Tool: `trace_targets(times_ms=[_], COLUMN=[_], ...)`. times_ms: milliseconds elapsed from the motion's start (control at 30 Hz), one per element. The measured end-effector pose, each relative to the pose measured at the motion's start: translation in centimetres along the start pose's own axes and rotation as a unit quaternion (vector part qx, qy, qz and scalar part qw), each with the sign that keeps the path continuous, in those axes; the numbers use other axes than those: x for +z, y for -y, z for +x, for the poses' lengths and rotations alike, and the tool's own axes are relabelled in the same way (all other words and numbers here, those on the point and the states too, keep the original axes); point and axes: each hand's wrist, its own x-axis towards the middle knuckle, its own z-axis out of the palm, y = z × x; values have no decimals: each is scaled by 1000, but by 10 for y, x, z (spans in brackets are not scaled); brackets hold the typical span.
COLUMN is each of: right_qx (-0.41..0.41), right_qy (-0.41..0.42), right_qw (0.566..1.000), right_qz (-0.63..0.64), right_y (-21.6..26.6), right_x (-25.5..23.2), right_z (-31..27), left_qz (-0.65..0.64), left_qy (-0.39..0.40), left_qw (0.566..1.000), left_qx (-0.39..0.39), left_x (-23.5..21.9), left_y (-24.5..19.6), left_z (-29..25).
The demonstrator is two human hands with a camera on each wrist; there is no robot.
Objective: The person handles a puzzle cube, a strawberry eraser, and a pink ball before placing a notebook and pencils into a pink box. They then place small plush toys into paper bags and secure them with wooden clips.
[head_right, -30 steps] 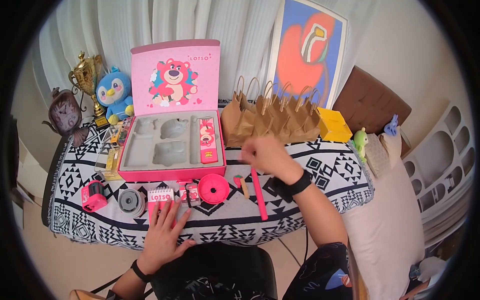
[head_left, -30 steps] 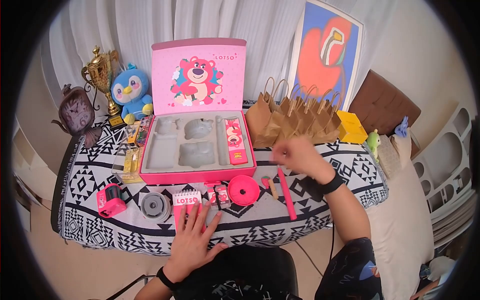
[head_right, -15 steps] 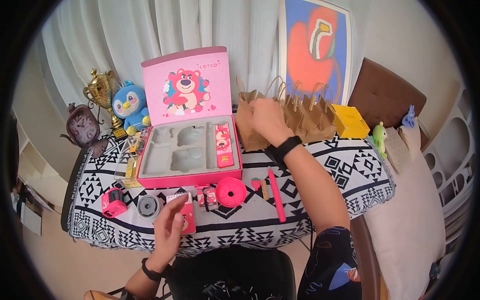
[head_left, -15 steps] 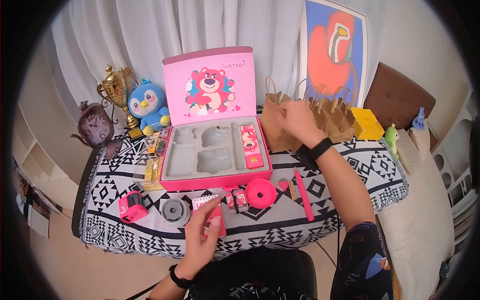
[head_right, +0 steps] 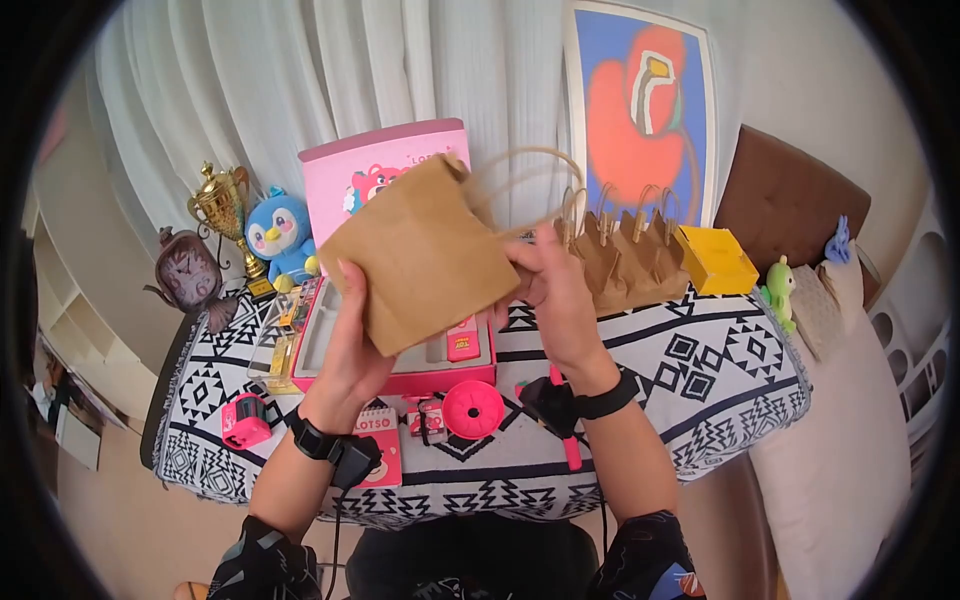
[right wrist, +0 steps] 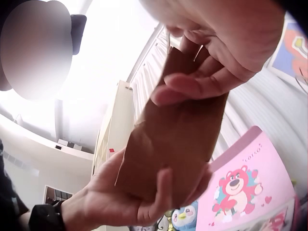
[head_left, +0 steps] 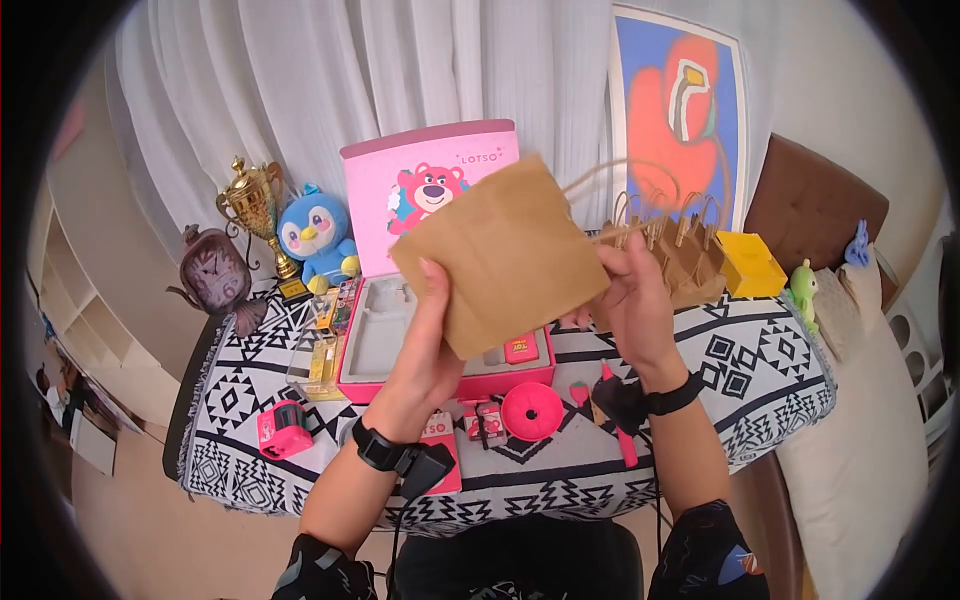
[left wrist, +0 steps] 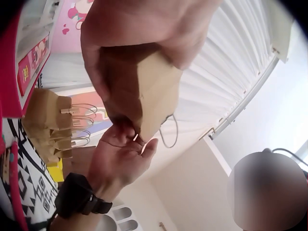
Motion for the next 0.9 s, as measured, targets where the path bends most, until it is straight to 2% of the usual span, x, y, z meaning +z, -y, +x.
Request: trace_targets(times_ms=[33,67,133,200,267,300,333,400,433,500,633,667,700,733,800,833,867,900], right_qx=[31,29,60,51,60,59,58,-7,-8,77,122,78,35,35,-58,-55,-20,15], right_qy=[9,4,-23,-19,-33,14,2,1,-7,55,52,79,105,101,99,93,101,106], right_qw=[999,999,997,997,993,997,997,1000,1000,986,964,988,994,994,976,976,994,986], right_qz=[24,27,-45,-53,-92,-49,-51,7,5,140,229,107,-17,-19,-184,-189,-30,130], right_y=[-4,-8,-16,-26,-32,-41,-50,-69,-79,-92,-88,-95,-100,-96,-84,-81,-79,-78], right_x=[-8,-17,-32,-33,-25,-31,-31,-25,-29,-37,-36,-42,-46,-43,-34,-31,-28,-27], right_z=[-5,-6,-7,-8,-10,-10,-13,-22,-25,-30,-32,-29,-27,-26,-27,-29,-32,-35], left_qz=[23,46,50,185,263,296,376,465,464,574,597,597,604,610,607,607,603,593], left_qy=[-11,-21,-4,-105,-84,-82,-62,-63,-55,-45,-33,-28,-30,-32,-30,-33,-27,-17], left_qw=[1000,998,998,974,957,946,919,871,873,808,794,794,787,779,783,784,788,795], left_qx=[-10,-21,-36,82,91,102,104,145,143,125,107,108,126,144,134,125,124,126], left_x=[-2,-7,-13,-2,4,5,19,44,54,71,76,75,74,73,76,76,74,71], left_y=[-7,-13,-20,-26,-44,-50,-65,-69,-73,-79,-79,-78,-75,-73,-75,-75,-72,-69], left_z=[-1,-1,5,11,13,15,9,8,8,11,24,26,27,28,28,29,32,35])
